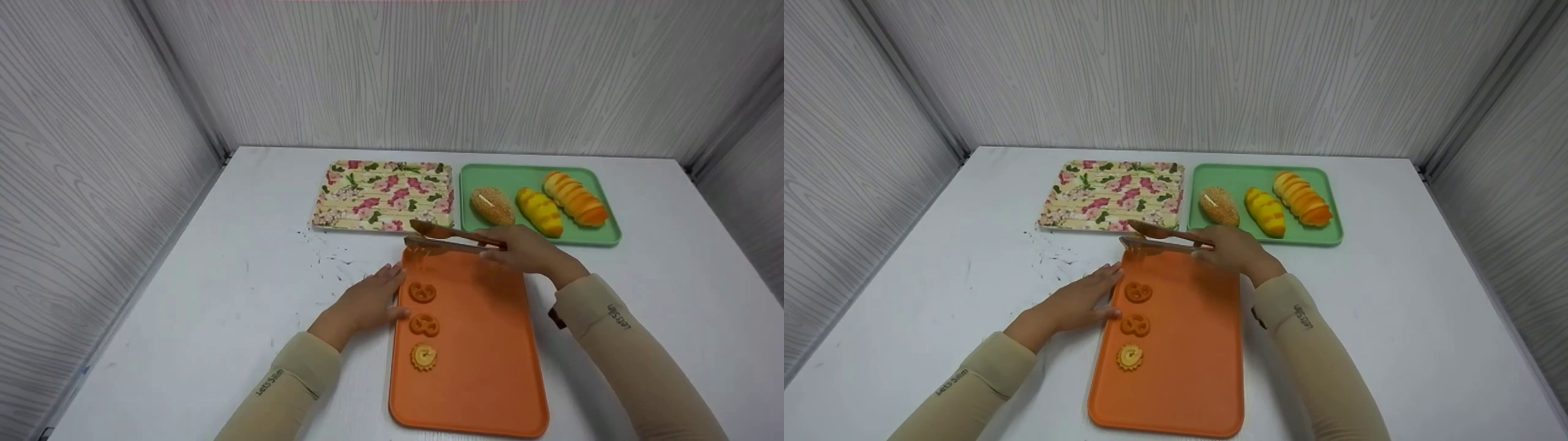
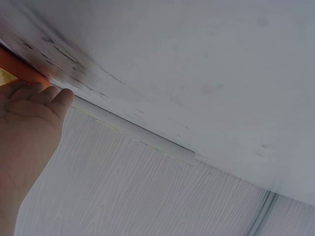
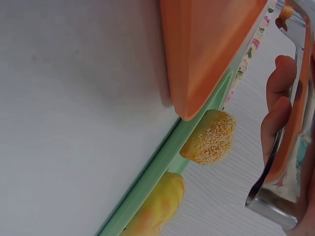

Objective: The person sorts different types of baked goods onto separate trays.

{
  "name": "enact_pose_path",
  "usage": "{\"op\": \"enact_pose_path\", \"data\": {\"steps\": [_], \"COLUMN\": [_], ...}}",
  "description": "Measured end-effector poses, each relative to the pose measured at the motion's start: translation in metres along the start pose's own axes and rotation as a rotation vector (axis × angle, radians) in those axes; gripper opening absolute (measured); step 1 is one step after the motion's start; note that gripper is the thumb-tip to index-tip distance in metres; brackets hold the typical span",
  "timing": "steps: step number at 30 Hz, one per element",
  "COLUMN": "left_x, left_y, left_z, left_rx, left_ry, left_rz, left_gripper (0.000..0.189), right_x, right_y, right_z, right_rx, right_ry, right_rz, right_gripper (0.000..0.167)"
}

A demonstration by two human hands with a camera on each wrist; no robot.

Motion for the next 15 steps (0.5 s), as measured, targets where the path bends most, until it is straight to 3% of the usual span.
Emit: {"op": "enact_pose_path", "data": {"steps": [15], "left_x": [0.004], "left_y": [0.003], "left_z": [0.001], "left_rx": [0.013], "left_ry": [-0.016], "left_rz": [0.017], "left_gripper": [0.08], "right_x": [0.005], "right_y": [0.012], "right_z": [0.032], "right_rx": [0.079], "right_ry": [-0.072], "right_rz": [0.002], "right_gripper": [0.045]}}
Point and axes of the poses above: each hand's wrist, its own z-axis towards the middle knuckle, its own x-axis out of the palm, y = z × x, the point moved 1 cm from there along z, towards the middle knuckle, and after that the axes turned 10 degrees about z, right-handed, at the moved point
